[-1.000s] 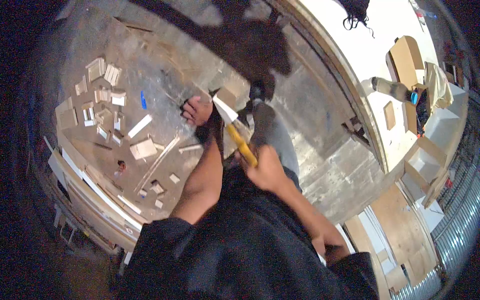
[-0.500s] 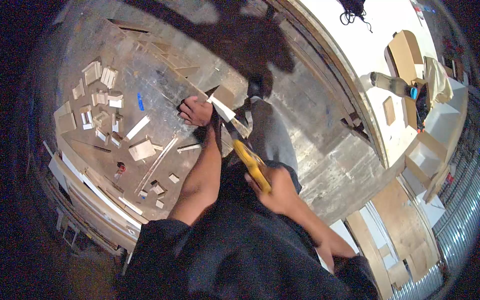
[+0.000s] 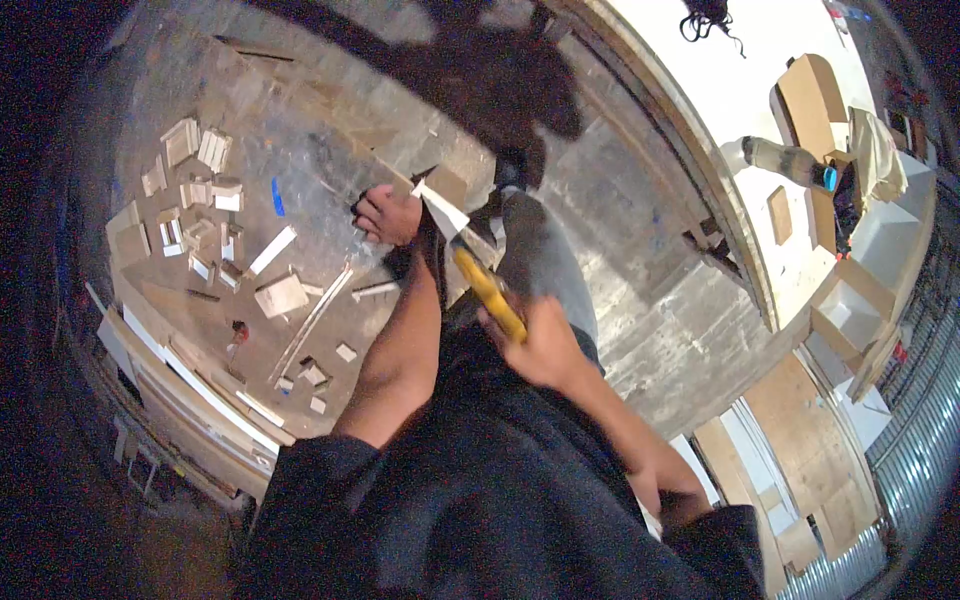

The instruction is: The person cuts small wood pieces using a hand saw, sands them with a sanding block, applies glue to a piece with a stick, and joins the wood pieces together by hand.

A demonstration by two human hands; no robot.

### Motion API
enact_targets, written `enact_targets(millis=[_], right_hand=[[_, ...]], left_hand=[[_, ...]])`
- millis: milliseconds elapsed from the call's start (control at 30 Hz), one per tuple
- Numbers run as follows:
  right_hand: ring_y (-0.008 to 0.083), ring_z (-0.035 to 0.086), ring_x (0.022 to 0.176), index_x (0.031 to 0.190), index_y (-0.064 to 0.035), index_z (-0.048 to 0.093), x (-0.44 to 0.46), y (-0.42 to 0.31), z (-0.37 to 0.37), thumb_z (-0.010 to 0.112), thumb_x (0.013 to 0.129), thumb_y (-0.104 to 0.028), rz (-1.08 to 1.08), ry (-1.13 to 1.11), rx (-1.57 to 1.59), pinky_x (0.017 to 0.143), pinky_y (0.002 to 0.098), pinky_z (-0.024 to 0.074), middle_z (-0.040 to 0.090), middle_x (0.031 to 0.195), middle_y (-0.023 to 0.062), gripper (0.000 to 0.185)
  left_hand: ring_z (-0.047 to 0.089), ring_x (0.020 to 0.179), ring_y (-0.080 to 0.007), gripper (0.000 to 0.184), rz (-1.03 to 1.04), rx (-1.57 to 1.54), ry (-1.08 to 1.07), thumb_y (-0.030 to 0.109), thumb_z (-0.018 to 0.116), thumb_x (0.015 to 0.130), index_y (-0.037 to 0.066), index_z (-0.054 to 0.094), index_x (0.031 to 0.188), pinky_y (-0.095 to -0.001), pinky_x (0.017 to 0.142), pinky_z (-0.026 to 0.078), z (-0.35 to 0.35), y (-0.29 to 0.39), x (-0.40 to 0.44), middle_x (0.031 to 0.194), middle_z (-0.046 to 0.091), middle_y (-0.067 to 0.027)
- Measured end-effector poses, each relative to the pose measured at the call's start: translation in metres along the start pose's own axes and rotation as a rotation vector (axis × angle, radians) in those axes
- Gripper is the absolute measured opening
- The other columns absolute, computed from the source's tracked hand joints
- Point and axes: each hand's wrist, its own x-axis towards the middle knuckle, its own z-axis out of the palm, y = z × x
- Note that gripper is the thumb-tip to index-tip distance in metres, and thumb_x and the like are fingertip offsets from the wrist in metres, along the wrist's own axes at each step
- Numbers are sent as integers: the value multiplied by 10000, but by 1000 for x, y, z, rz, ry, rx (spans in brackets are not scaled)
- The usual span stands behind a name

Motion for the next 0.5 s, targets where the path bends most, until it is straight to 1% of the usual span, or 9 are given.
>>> enact_targets(millis=[67,133,167,233,267,333,367,467,500], right_hand=[[489,614,719,956,38,671,12,-8,-1,679,943,-253,154,-26,-15,628,476,492,621,747,290,292],[481,627,719,961,45,670,-21,-6,-3,681,944,-272,69,-30,7,624,461,498,623,746,294,318],[316,556,647,914,33,668,-39,-16,-11,691,953,-274,18,35,101,593,408,461,583,677,210,310],[152,487,580,862,20,666,-52,-13,-23,697,964,-277,45,65,209,562,351,420,547,615,132,315],[152,487,580,862,20,666,-42,-9,-20,697,964,-277,45,66,207,562,351,420,547,615,132,315],[161,490,580,872,20,665,-1,4,-3,693,969,-280,104,-21,9,569,358,422,548,621,138,317],[479,583,643,979,34,667,12,14,6,660,955,-301,42,-36,-49,629,489,480,608,715,280,336],[454,599,628,982,18,671,-19,3,-7,659,960,-284,24,-19,-9,621,480,480,615,708,264,303],[422,620,615,982,8,672,-39,-9,-15,658,964,-265,-37,57,86,616,468,479,621,699,246,274]], left_hand=[[499,895,-314,205,22,5,-2,126,621,749,252,565,901,-446,718,318,-5,-9,-4,958,509,-28],[497,893,-324,213,-8,-25,0,131,622,740,251,562,906,-455,716,318,-6,-6,-4,964,507,-37],[496,893,-332,232,23,-21,-25,131,627,725,249,557,912,-462,711,317,-5,-10,-3,975,505,-46],[496,894,-333,241,22,-17,-26,129,629,718,249,556,914,-463,712,319,-6,-11,-2,981,505,-50],[496,895,-335,249,19,-25,-20,128,630,712,250,555,916,-465,713,320,-6,-7,-3,986,505,-54],[498,893,-334,254,9,-21,-14,127,640,712,248,554,918,-465,718,324,-4,-3,1,983,510,-47],[500,893,-331,252,18,-23,-22,123,642,713,247,554,914,-465,721,325,-6,-8,0,979,512,-43],[507,896,-317,236,25,-50,0,117,637,719,248,556,897,-458,719,325,-2,-5,-5,968,515,-29],[510,899,-314,225,17,-34,1,116,629,726,251,556,891,-455,716,325,-7,-7,-4,965,516,-26]])
